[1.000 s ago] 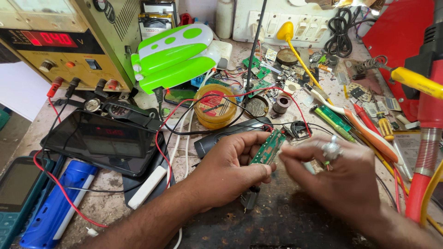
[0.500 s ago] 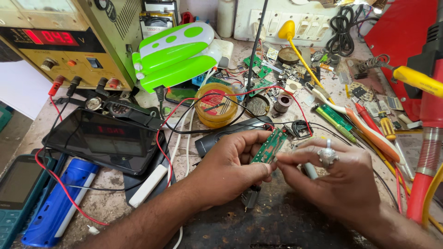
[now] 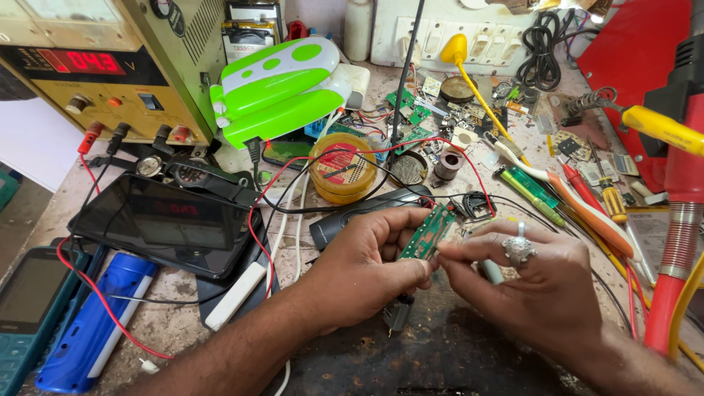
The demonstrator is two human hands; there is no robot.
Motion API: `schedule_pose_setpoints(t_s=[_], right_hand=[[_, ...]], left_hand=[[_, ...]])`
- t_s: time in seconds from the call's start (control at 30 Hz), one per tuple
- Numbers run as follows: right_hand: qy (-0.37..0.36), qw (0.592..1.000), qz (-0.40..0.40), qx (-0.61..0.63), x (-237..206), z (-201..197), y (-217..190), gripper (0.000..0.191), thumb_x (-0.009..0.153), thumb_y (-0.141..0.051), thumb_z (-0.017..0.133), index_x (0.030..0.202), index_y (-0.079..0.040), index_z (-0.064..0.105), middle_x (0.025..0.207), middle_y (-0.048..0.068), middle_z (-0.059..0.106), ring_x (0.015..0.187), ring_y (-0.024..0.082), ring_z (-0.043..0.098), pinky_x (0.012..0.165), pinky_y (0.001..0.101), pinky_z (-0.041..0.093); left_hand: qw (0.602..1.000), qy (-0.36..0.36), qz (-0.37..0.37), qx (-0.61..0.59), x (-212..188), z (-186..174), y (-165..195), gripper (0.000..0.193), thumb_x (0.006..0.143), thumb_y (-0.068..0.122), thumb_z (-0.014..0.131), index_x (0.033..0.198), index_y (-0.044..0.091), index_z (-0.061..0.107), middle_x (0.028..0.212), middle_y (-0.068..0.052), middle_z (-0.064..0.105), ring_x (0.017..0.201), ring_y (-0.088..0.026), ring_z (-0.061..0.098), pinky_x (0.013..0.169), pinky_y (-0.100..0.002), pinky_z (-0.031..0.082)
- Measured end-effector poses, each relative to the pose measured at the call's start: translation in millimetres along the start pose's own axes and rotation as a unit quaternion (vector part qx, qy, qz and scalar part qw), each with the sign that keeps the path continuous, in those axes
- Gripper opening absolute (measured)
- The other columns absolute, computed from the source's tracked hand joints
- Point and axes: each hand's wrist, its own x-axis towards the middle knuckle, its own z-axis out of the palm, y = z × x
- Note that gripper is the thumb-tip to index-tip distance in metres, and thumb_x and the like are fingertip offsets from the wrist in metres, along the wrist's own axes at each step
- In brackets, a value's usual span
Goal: The person repairs a small green circuit board at a cluttered workbench, holding it with both hands and fitting a component onto it. They then handle a cylindrical part, use pliers on it, and heat it with a soldering iron while working on the board assembly.
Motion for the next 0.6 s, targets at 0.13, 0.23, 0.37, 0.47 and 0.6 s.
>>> schedule_pose_setpoints(t_s=[0.13,0.23,0.37,0.47,0.6], right_hand=[[0.017,0.998,0.054,0.002,1,-1,1,0.016,0.076,-0.009,0.083,0.092,-0.009,0.08,0.079,0.004,0.078,0.068,0.011,0.075,0.062,0.027,0.058],[0.004,1.0,-0.005,0.021,-1,0,4,0.015,0.074,-0.009,0.083,0.089,-0.009,0.079,0.081,0.003,0.078,0.07,0.01,0.076,0.063,0.0253,0.059],[0.006,0.999,0.002,0.046,-1,-1,10,0.014,0.078,-0.007,0.081,0.092,-0.009,0.079,0.085,0.003,0.079,0.074,0.01,0.077,0.067,0.0262,0.059],[-0.01,1.0,-0.002,0.021,-1,-1,10,0.017,0.073,-0.008,0.083,0.09,-0.009,0.08,0.08,0.004,0.078,0.071,0.011,0.076,0.063,0.0265,0.059],[0.004,0.998,0.02,0.051,-1,-1,9,0.015,0.078,-0.007,0.081,0.093,-0.008,0.078,0.087,0.004,0.08,0.077,0.012,0.078,0.071,0.027,0.06]], left_hand=[[1.0,-0.005,-0.005,-0.006,0,0,0,0.056,0.089,0.003,0.065,0.144,-0.002,0.054,0.101,-0.004,0.071,0.082,-0.008,0.067,0.073,-0.024,0.057],[1.0,-0.001,-0.004,-0.004,0,0,0,0.056,0.089,0.003,0.066,0.143,-0.001,0.053,0.102,-0.003,0.071,0.082,-0.008,0.067,0.072,-0.024,0.057],[1.0,-0.013,-0.002,-0.02,0,-1,0,0.055,0.09,0.002,0.066,0.144,-0.003,0.053,0.101,-0.004,0.07,0.082,-0.008,0.067,0.073,-0.025,0.057],[1.0,-0.017,0.006,-0.017,0,-2,0,0.056,0.09,0.001,0.065,0.144,-0.002,0.052,0.104,-0.004,0.071,0.085,-0.008,0.067,0.075,-0.025,0.057],[1.0,-0.015,0.001,-0.008,0,-1,1,0.056,0.091,0.002,0.065,0.145,-0.001,0.051,0.103,-0.005,0.069,0.085,-0.008,0.067,0.076,-0.025,0.058]])
